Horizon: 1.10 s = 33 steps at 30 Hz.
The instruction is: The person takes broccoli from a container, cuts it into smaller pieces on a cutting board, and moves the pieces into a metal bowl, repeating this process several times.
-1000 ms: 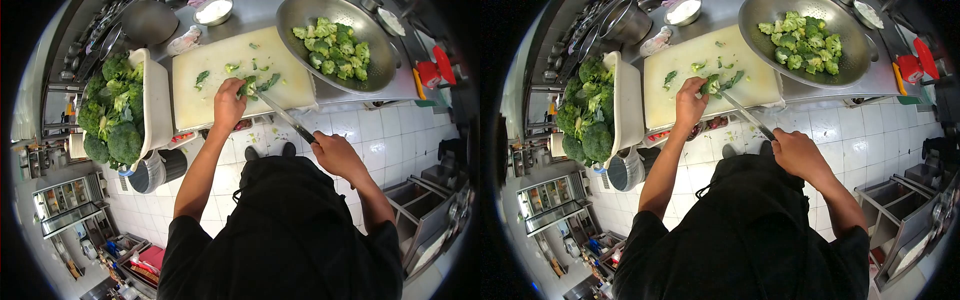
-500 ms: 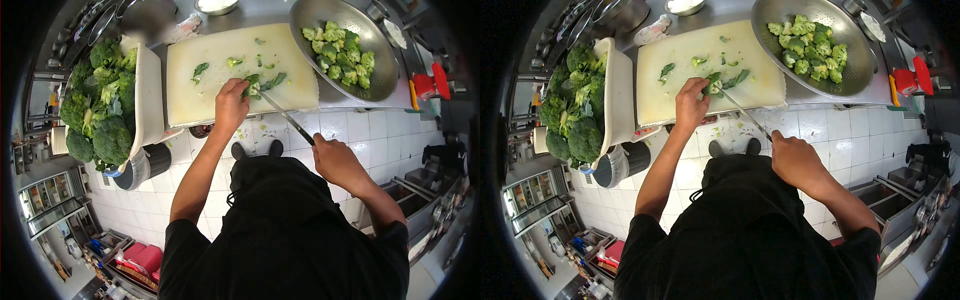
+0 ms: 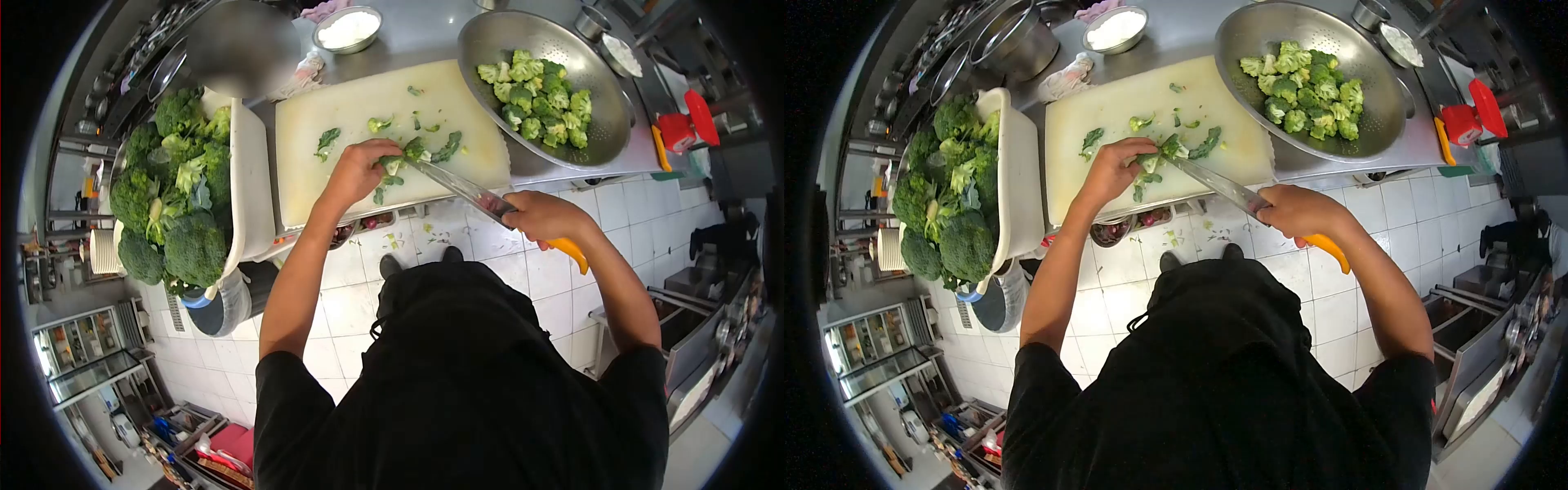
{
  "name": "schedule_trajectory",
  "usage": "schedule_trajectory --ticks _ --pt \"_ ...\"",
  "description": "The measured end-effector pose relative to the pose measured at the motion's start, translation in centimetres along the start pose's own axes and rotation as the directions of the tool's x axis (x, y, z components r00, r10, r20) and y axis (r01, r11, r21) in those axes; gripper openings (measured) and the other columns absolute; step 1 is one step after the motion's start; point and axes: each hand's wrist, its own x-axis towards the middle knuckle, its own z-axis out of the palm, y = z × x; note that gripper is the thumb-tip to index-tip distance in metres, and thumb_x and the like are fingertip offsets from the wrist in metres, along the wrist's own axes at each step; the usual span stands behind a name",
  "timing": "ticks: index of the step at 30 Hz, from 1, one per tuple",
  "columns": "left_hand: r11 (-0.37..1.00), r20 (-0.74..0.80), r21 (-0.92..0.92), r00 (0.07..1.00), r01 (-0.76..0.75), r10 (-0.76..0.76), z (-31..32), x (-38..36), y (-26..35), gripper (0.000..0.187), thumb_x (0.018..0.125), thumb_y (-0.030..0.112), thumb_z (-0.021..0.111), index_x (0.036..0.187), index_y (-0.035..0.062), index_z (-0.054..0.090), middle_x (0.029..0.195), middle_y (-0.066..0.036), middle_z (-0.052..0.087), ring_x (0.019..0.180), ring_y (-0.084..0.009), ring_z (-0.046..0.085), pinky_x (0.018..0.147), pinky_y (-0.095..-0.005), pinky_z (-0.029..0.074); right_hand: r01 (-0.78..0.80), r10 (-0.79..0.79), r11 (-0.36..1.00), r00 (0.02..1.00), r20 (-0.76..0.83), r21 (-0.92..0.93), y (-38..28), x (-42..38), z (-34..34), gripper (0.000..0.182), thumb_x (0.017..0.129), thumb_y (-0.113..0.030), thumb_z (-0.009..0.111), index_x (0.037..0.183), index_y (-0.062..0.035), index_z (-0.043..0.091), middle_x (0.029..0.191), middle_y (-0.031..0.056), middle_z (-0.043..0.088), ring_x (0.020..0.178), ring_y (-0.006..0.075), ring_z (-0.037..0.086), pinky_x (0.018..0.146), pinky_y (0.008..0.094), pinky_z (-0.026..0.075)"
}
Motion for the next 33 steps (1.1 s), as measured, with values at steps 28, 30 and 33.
schedule_trajectory --ticks 28,30,33 --pt "0.460 0.068 -0.828 0.871 0.322 -0.486 -3.1 9.5 8.0 0.026 0.103 0.024 0.061 0.124 0.0080 0.060 0.113 -0.004 0.067 0.102 -0.0163 0.066 0.081 -0.0365 0.059 0.166 -0.032 0.923 0.933 -0.360 0.348 9.2 -5.2 5.9 0.022 0.099 -0.020 0.056 0.098 0.0022 0.057 0.073 0.0205 0.067 0.053 0.0299 0.066 0.055 0.0419 0.053" --pt "0.500 0.073 -0.813 0.904 0.299 -0.422 -2.8 13.0 10.3 0.034 0.103 0.029 0.062 0.129 0.0076 0.058 0.123 -0.006 0.066 0.111 -0.0182 0.065 0.091 -0.0407 0.058 0.183 -0.045 0.911 0.935 -0.353 0.369 9.2 -4.6 5.5 0.023 0.098 -0.020 0.056 0.098 0.0026 0.056 0.072 0.0193 0.065 0.051 0.0291 0.065 0.054 0.0404 0.053" --pt "0.458 0.159 -0.864 0.977 0.209 -0.145 -2.5 17.4 14.1 0.067 0.104 0.038 0.059 0.150 -0.0030 0.035 0.152 -0.025 0.043 0.139 -0.0367 0.047 0.114 -0.0476 0.045 0.182 -0.041 0.900 0.939 -0.340 0.396 8.0 -3.7 4.8 0.024 0.097 -0.020 0.056 0.098 0.0033 0.055 0.069 0.0176 0.062 0.050 0.0280 0.064 0.052 0.0397 0.052"
